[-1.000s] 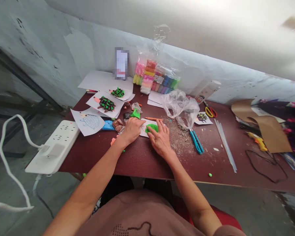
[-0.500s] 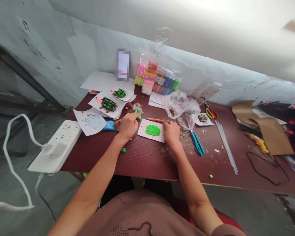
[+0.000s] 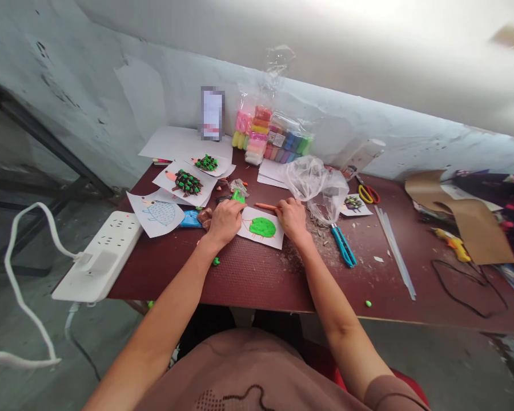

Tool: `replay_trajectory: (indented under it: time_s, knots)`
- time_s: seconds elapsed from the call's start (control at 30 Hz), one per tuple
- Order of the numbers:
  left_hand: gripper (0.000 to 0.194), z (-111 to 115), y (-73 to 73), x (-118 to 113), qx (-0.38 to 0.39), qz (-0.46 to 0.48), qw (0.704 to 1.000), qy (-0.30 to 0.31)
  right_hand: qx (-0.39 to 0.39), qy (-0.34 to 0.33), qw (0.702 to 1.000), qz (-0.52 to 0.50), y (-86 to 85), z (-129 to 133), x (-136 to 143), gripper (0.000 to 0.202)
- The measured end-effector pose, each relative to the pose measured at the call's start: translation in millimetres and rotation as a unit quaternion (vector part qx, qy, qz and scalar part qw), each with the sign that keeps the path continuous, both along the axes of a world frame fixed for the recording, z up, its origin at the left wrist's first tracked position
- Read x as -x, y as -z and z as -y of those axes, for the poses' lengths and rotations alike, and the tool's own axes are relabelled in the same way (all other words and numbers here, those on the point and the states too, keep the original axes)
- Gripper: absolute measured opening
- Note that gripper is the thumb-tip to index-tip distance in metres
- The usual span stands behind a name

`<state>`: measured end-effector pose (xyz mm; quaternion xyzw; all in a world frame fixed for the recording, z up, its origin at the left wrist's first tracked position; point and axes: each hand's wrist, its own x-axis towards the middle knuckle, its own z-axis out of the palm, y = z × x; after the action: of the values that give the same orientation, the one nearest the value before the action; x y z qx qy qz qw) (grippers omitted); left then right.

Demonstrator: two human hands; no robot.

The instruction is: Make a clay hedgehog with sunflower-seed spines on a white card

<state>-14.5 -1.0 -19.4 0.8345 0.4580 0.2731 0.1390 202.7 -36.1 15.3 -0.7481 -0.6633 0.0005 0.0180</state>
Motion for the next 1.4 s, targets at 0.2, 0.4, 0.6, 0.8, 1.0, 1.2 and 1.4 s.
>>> replay_trajectory:
  time_s: [0.2, 0.4, 0.6, 0.8, 1.0, 1.2, 1.4]
  knots:
    - [0.038, 3, -0.4, -2, -0.009, -0.041, 0.999, 0.008, -0.036, 0.077, 0.996, 0.035, -2.9, 11, -10, 0.033]
    - [0.036, 5, 0.9, -3, -0.012, -0.055, 0.998, 0.018, 0.007, 0.025, 0.999, 0.028, -7.0, 24, 0, 0.034]
    - [0.04, 4, 5.3, -2, -0.021, -0.071, 0.997, 0.017, 0.055, 0.004, 0.998, 0.028, -2.8, 21, 4, 0.032]
    - [0.04, 7, 1.3, -3, -0.008, -0.076, 0.997, 0.016, 0.004, 0.02, 0.998, 0.055, -7.6, 1, -4, 0.032]
    - [0.04, 9, -6.0, -3, 0.003, -0.073, 0.997, 0.02, -0.03, 0.017, 0.999, 0.032, -12.0, -15, -7, 0.036]
    - [0.036, 13, -11.7, -6, -0.032, -0.052, 0.997, 0.053, -0.066, -0.056, 0.996, -0.02, -2.3, 13, 7, 0.032]
    - [0.027, 15, -7.3, -11, -0.034, -0.108, 0.988, 0.108, -0.039, -0.098, 0.994, -0.007, 7.7, 29, 21, 0.034]
